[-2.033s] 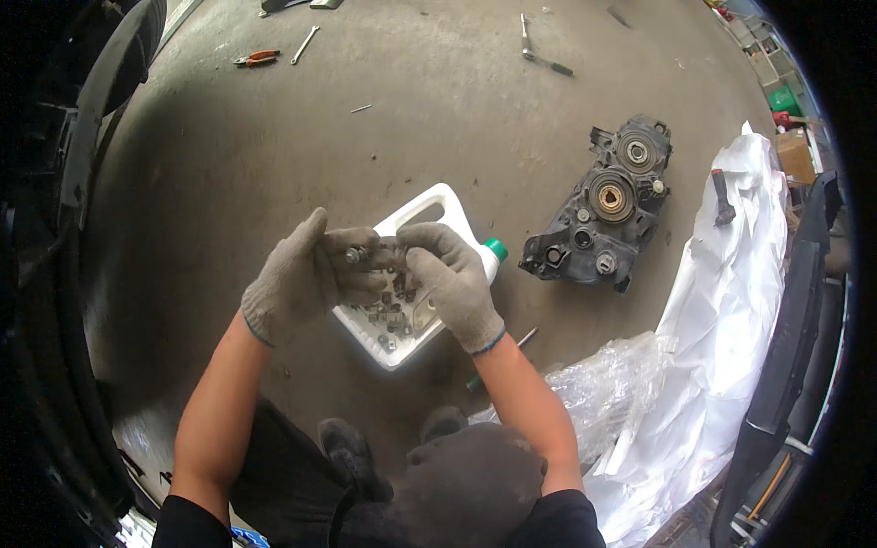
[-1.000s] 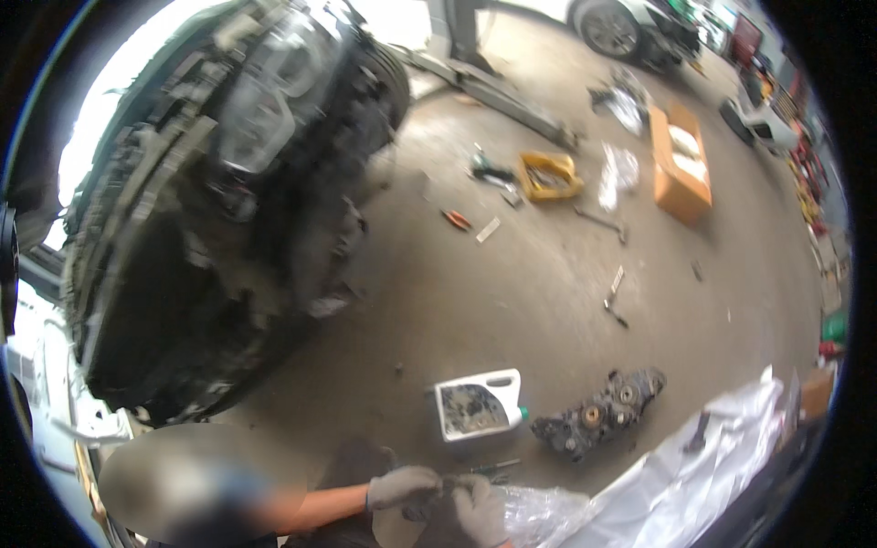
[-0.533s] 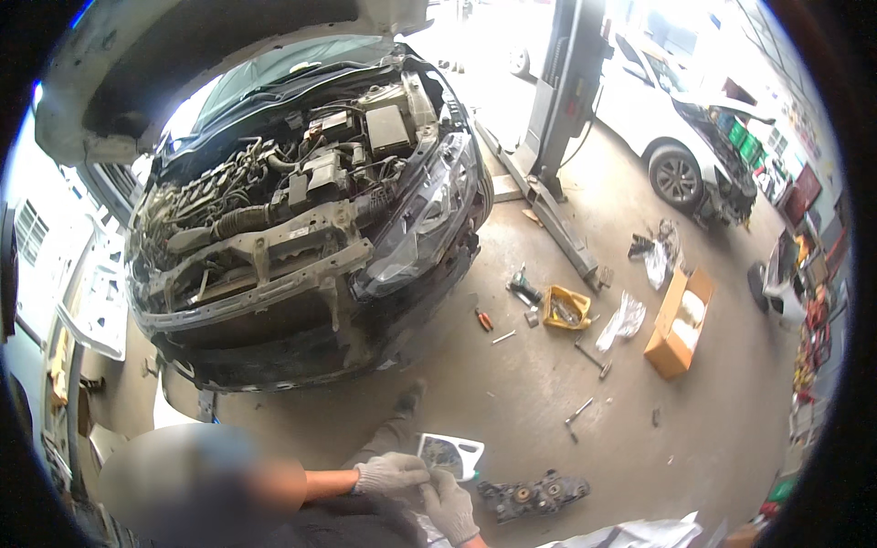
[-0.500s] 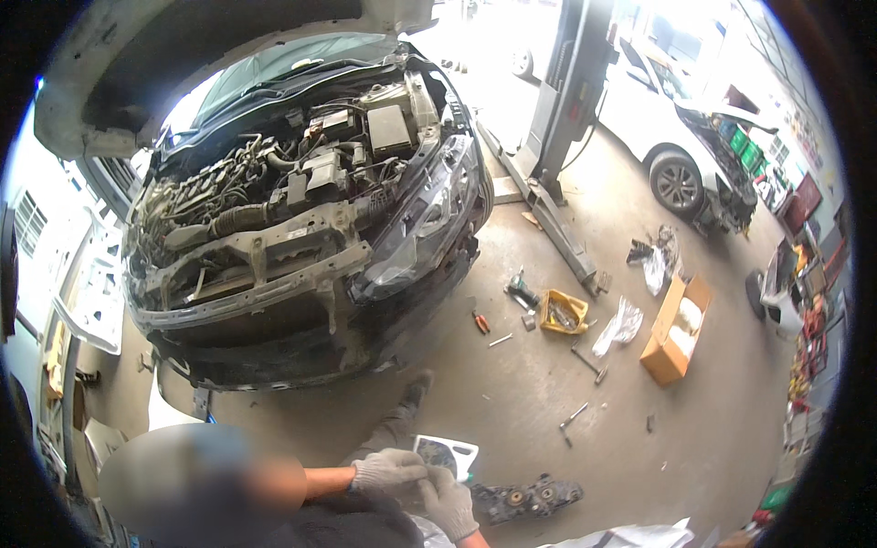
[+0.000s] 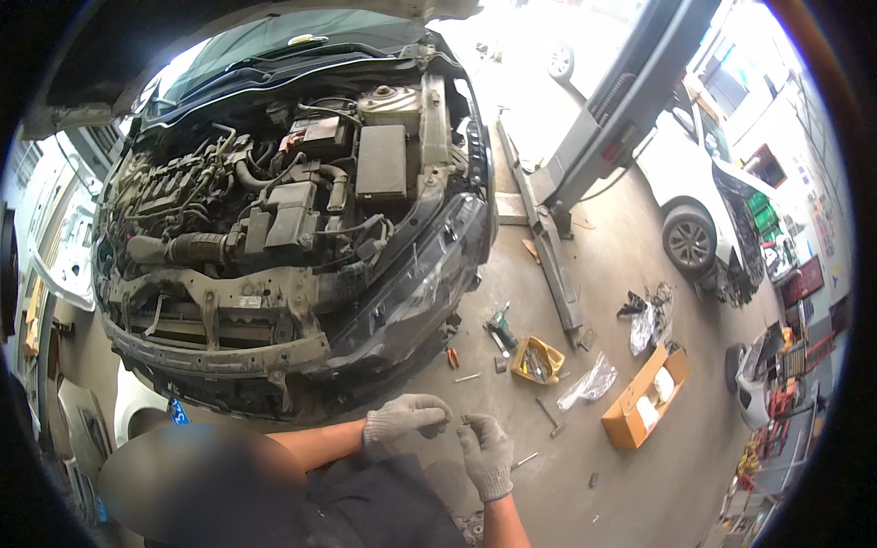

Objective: The person works on the front of a car with the hood open, repeatedly handling the bumper area and fasteners. They remove a plastic cover, sort small parts from a container, and reattach components to the front bumper.

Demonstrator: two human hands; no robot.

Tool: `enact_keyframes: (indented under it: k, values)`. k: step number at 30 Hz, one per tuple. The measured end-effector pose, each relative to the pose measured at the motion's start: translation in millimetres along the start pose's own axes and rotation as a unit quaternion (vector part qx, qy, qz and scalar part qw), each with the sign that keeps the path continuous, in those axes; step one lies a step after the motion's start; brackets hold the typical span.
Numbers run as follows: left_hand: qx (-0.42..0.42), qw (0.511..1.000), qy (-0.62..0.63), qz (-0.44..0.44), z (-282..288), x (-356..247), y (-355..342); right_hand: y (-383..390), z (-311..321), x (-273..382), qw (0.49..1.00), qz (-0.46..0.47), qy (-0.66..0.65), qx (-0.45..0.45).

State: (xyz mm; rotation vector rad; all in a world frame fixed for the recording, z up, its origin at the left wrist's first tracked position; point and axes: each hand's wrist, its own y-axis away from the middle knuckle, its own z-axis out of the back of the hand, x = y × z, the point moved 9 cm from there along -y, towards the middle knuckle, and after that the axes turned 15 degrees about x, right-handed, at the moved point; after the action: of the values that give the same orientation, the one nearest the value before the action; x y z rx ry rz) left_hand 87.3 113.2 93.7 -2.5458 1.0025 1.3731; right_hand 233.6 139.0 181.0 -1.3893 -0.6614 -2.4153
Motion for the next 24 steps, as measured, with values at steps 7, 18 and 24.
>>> enact_keyframes:
  k: [7,18,24]
  values:
    - [-0.141,0.976,0.157,-0.056,55.4,-20.1,5.3,-98.6,13.6,-0.6,0.997,-0.009,-0.017,0.081]
    - [-0.639,0.763,-0.054,-0.076,134.9,-47.1,73.3,-266.6,95.5,-10.8,0.970,0.064,0.098,0.214]
    - [-0.733,0.582,-0.267,0.230,127.0,-117.4,105.7,-332.8,136.5,-30.5,0.946,0.078,0.099,0.299]
